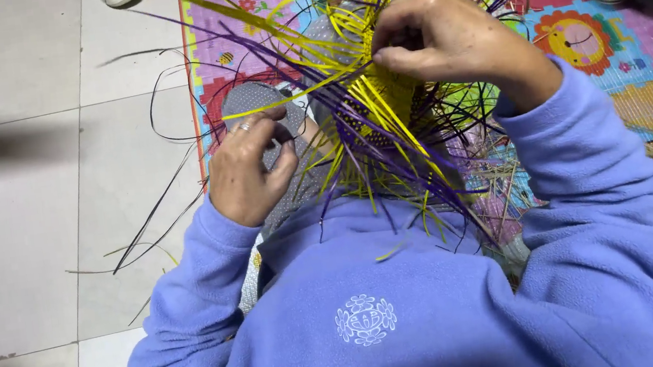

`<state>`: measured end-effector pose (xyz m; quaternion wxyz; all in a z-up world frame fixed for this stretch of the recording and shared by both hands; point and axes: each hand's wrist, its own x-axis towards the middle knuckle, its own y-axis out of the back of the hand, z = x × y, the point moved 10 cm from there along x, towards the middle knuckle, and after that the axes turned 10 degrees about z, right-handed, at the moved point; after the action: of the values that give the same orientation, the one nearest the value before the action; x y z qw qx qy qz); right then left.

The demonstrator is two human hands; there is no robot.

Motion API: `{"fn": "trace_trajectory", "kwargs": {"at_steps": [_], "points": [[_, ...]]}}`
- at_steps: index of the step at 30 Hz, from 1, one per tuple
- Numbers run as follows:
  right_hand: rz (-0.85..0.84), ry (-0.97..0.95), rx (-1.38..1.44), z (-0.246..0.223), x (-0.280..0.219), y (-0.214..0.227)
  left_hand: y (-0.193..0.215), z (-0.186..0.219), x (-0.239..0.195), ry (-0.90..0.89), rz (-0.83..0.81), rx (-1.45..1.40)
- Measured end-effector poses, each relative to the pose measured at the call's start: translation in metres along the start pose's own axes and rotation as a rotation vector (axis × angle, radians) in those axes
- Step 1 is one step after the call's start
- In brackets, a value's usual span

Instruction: A person is weaving a circular object using yellow, purple, and black flexible strips while sitting on a floor mat.

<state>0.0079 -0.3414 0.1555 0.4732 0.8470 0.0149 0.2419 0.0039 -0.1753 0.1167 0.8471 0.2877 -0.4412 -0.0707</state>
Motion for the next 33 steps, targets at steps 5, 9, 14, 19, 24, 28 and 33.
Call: {"fn": "trace_trajectory", "kwargs": {"at_steps": [5, 9, 14, 19, 24, 28, 33], "points": [[-0.082, -0.029, 0.105, 0.002, 0.0, -0.012, -0.016, -0.011, 0.007, 0.083, -0.189, -0.261], [-0.102, -0.029, 0.107, 0.0, 0.002, -0.018, -0.015, -0.003, 0.021, 0.036, -0.182, -0.319], [-0.092, -0.011, 0.08, -0.004, 0.003, -0.021, -0.063, -0.02, 0.018, 0.217, -0.457, -0.62], [-0.084, 0.003, -0.009, -0.007, 0.004, -0.023, -0.099, -0.042, 0.004, 0.439, -0.584, -0.844], [-0.053, -0.02, -0.051, -0.005, 0.003, -0.027, -0.088, -0.03, 0.008, 0.358, -0.584, -0.818], [-0.034, -0.038, -0.055, -0.003, 0.004, -0.027, -0.078, -0.03, 0.013, 0.249, -0.558, -0.629], [-0.026, 0.016, -0.022, -0.009, 0.005, -0.026, -0.07, -0.041, 0.009, 0.201, -0.653, -0.461]]}}
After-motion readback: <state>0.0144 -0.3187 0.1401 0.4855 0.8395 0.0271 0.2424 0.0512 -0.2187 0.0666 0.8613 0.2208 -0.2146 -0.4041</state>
